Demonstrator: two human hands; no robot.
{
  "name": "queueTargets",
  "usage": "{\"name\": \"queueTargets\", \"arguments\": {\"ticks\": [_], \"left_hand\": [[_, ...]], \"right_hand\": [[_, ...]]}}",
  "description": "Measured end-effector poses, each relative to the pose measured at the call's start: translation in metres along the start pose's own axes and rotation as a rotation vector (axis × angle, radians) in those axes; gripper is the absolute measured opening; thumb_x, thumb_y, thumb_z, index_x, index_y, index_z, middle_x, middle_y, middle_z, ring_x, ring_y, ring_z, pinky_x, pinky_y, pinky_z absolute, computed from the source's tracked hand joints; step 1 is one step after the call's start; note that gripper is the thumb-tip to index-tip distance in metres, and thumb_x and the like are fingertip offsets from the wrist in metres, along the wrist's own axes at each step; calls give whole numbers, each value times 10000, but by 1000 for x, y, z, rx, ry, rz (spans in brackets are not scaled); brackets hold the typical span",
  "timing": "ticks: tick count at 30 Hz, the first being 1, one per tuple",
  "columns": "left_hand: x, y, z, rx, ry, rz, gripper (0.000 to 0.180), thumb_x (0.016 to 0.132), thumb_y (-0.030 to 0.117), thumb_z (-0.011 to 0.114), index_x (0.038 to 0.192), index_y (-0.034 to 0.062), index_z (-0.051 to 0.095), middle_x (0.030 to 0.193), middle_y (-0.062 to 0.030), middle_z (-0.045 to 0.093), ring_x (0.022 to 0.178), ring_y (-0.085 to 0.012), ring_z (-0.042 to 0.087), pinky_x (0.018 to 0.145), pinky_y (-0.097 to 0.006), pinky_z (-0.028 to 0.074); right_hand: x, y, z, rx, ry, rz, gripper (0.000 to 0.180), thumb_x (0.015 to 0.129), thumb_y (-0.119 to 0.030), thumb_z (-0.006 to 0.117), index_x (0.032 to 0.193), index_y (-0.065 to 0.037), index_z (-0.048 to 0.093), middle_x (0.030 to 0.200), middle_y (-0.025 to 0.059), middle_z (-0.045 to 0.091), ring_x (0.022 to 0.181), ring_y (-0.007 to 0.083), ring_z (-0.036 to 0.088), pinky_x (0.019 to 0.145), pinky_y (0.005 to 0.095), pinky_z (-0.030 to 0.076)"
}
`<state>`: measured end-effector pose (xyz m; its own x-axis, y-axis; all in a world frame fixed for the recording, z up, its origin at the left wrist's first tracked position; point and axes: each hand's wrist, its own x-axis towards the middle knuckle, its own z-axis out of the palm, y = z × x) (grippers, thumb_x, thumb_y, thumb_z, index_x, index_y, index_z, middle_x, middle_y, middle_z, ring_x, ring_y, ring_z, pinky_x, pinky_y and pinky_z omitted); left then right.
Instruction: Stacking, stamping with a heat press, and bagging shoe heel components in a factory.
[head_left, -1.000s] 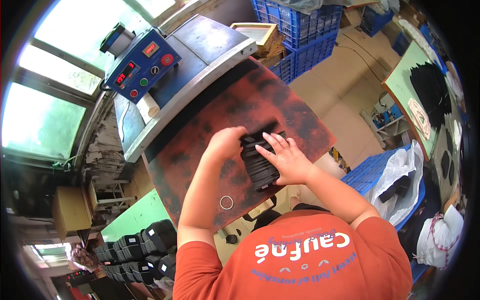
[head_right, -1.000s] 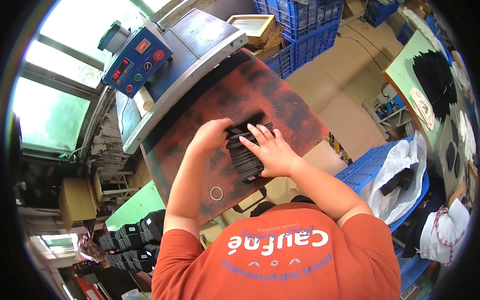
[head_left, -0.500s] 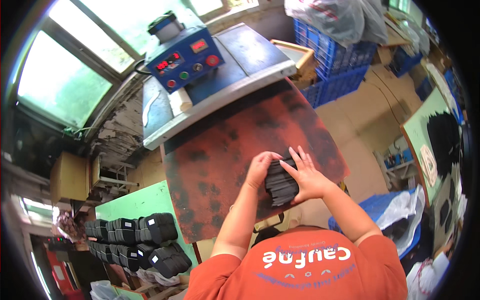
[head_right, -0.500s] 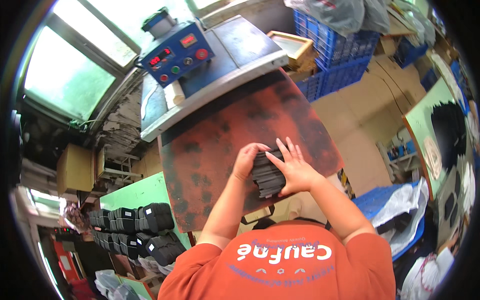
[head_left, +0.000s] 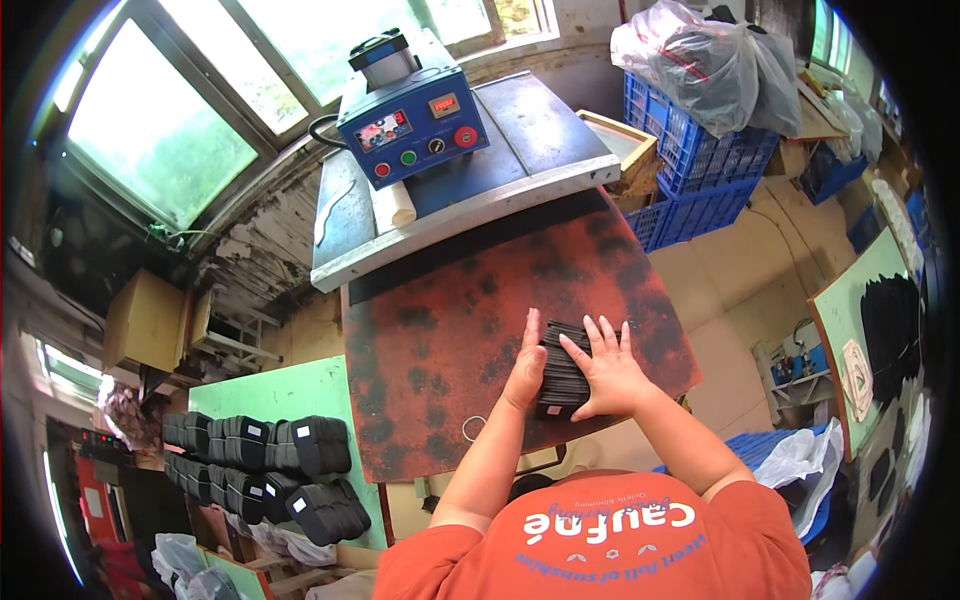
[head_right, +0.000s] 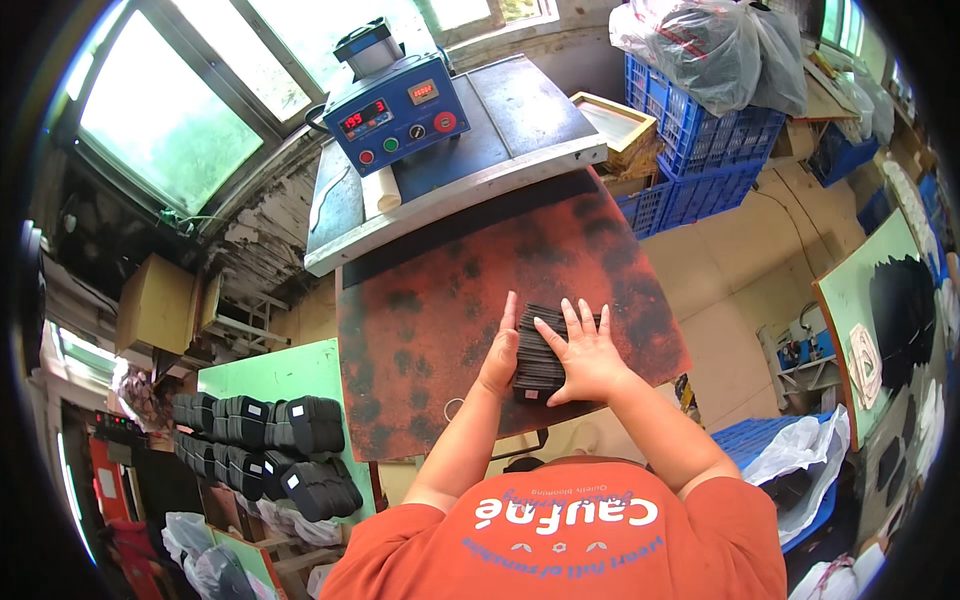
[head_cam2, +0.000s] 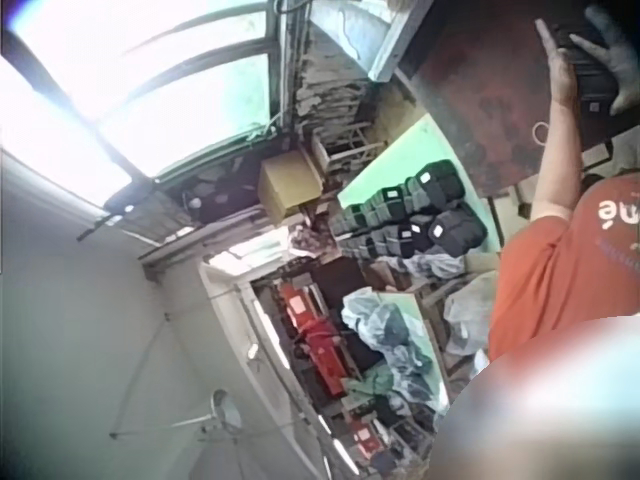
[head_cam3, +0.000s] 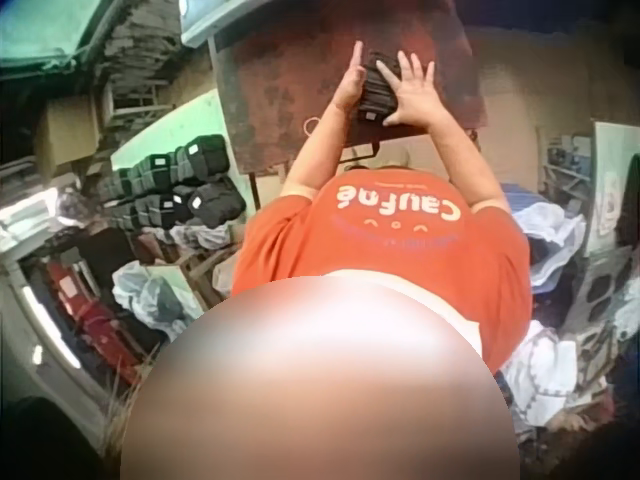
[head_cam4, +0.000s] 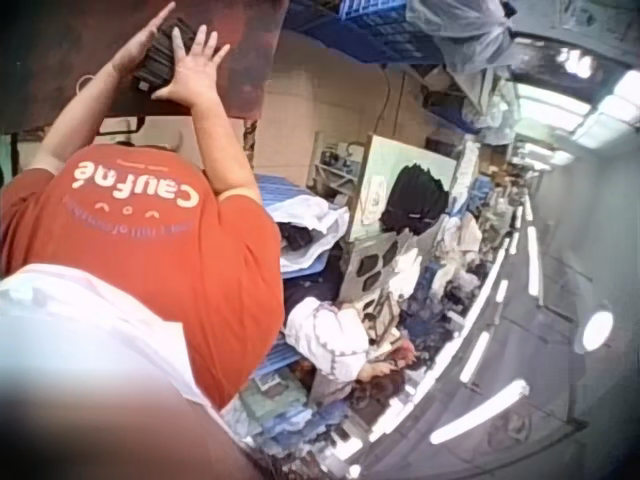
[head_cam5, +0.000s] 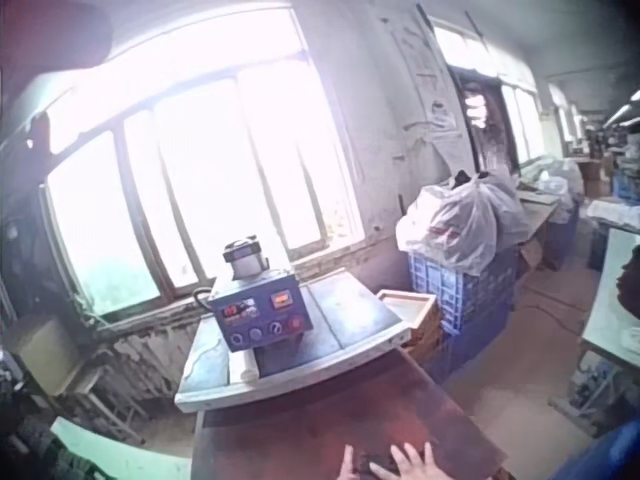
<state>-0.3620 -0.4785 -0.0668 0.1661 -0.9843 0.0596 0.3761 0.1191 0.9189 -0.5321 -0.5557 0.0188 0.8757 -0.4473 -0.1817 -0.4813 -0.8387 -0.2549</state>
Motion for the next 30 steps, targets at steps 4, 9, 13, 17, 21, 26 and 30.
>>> {"name": "queueTargets", "arguments": {"ticks": [4,9,13,17,21,26,30], "left_hand": [[3,7,3,-43,24,-41,1144,813,715,604,1577,138,-22,1436,-209,451,1273,-285,518,1016,-378,468],[9,5,1,21,-18,-70,1064,838,714,577,1576,101,118,1502,-187,355,1326,-253,430,1075,-346,384],[0,15,-15,-45,273,91,837,943,656,447,1525,77,286,1488,-99,413,1361,-225,386,1108,-377,296],[-20,31,-25,17,473,-19,750,972,673,329,1469,114,384,1432,-45,482,1311,-192,419,1054,-402,310],[-30,22,-6,-238,352,-120,813,945,690,371,1500,100,301,1490,-111,386,1292,-252,430,1079,-445,340],[-35,14,15,-219,398,-321,923,942,687,382,1544,27,147,1608,-159,175,1477,-313,204,1155,-462,266],[-36,22,31,-70,431,-241,828,990,603,394,1540,25,169,1573,-146,262,1438,-269,283,1154,-402,258]], "right_hand": [[1,-6,-4,-36,-46,14,1279,531,-565,858,1565,-230,186,1572,293,103,1463,485,56,1152,654,6],[4,-7,-2,11,-57,48,1187,602,-449,844,1564,-277,169,1553,276,175,1440,468,152,1149,645,82],[3,12,-10,571,159,46,1112,641,-283,823,1554,-203,195,1397,190,422,1305,361,406,1098,535,310],[0,50,-20,2002,7,4,829,767,-190,753,1462,-81,315,1280,149,566,1145,238,600,947,407,528],[-4,44,4,2428,-236,245,628,846,-164,697,1398,-84,408,1256,151,585,1106,277,633,915,420,564],[-2,25,28,2221,-74,295,563,895,-112,654,1395,-98,397,1271,149,574,1120,284,625,884,480,576],[0,22,22,2198,59,341,598,900,-142,675,1408,-105,361,1288,137,561,1177,272,586,925,453,553]]}}
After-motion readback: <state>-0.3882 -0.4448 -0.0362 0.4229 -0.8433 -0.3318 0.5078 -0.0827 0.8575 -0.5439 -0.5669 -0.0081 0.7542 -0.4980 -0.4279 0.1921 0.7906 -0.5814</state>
